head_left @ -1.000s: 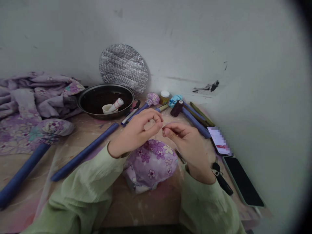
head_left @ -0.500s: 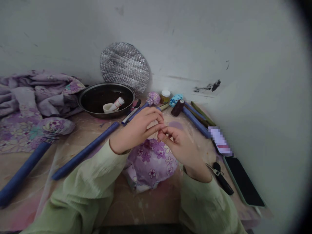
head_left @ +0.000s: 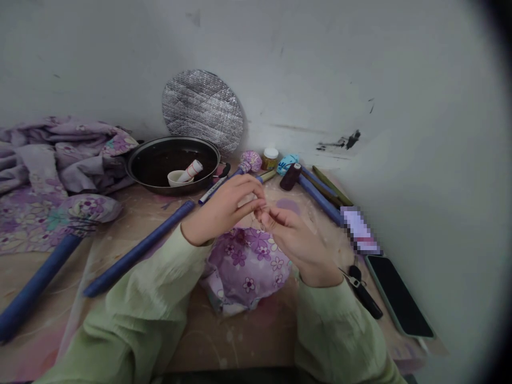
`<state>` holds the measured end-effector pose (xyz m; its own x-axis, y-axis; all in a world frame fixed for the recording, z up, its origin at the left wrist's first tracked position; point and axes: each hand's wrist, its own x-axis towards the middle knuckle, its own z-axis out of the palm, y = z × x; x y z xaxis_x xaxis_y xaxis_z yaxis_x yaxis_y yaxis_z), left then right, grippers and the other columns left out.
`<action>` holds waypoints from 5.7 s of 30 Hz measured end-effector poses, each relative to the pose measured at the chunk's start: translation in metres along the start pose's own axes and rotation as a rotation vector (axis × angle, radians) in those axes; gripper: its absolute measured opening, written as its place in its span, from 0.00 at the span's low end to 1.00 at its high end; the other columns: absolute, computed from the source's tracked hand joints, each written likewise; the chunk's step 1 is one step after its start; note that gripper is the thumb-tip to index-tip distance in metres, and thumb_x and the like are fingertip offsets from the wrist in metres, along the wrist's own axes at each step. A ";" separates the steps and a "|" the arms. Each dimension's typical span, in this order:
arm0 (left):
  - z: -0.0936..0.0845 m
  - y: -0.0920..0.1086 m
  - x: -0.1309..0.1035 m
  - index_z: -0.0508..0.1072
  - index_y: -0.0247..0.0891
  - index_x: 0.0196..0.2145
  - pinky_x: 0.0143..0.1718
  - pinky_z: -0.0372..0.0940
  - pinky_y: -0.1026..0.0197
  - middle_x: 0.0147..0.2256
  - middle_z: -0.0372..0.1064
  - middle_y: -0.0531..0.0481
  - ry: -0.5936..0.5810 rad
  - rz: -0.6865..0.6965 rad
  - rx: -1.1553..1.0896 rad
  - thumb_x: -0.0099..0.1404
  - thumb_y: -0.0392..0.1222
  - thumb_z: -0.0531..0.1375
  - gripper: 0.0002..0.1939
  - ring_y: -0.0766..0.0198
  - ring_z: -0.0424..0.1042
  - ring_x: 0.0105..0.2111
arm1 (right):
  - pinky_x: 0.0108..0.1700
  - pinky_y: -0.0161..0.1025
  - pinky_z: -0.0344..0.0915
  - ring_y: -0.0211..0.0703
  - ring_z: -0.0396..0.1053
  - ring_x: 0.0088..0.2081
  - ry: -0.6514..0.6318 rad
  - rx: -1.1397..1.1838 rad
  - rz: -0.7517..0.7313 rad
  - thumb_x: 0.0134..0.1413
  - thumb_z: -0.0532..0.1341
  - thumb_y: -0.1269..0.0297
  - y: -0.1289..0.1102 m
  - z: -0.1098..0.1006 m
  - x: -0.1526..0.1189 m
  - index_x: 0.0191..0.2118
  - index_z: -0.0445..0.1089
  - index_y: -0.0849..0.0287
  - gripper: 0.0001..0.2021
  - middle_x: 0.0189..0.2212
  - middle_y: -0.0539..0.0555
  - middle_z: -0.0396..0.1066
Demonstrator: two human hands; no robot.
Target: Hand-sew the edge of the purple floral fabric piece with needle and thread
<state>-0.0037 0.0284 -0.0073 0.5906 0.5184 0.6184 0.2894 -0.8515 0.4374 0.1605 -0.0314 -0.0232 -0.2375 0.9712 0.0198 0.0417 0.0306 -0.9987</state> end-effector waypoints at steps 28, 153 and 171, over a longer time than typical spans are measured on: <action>0.002 0.017 -0.002 0.71 0.40 0.31 0.45 0.56 0.54 0.33 0.73 0.52 0.158 0.140 0.261 0.65 0.38 0.58 0.04 0.63 0.70 0.36 | 0.37 0.39 0.63 0.40 0.63 0.33 0.293 -0.012 -0.091 0.57 0.59 0.52 -0.004 0.003 -0.007 0.32 0.69 0.56 0.12 0.30 0.50 0.67; 0.003 0.036 0.001 0.77 0.36 0.27 0.36 0.62 0.63 0.34 0.66 0.50 -0.047 -0.424 -0.676 0.58 0.37 0.64 0.04 0.66 0.67 0.34 | 0.23 0.31 0.59 0.32 0.65 0.22 0.202 -0.208 -0.217 0.53 0.63 0.65 -0.035 -0.015 -0.024 0.38 0.60 0.55 0.10 0.24 0.44 0.71; 0.014 0.037 -0.001 0.80 0.39 0.29 0.41 0.65 0.61 0.40 0.70 0.48 0.087 -0.496 -0.748 0.57 0.38 0.65 0.03 0.63 0.69 0.42 | 0.25 0.31 0.63 0.33 0.67 0.24 0.327 -0.227 -0.291 0.51 0.65 0.65 -0.032 -0.014 -0.025 0.35 0.62 0.55 0.09 0.24 0.44 0.68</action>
<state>0.0172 -0.0049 -0.0008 0.4604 0.8424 0.2798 -0.0881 -0.2703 0.9587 0.1784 -0.0532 0.0089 0.0445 0.9370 0.3465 0.2377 0.3270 -0.9146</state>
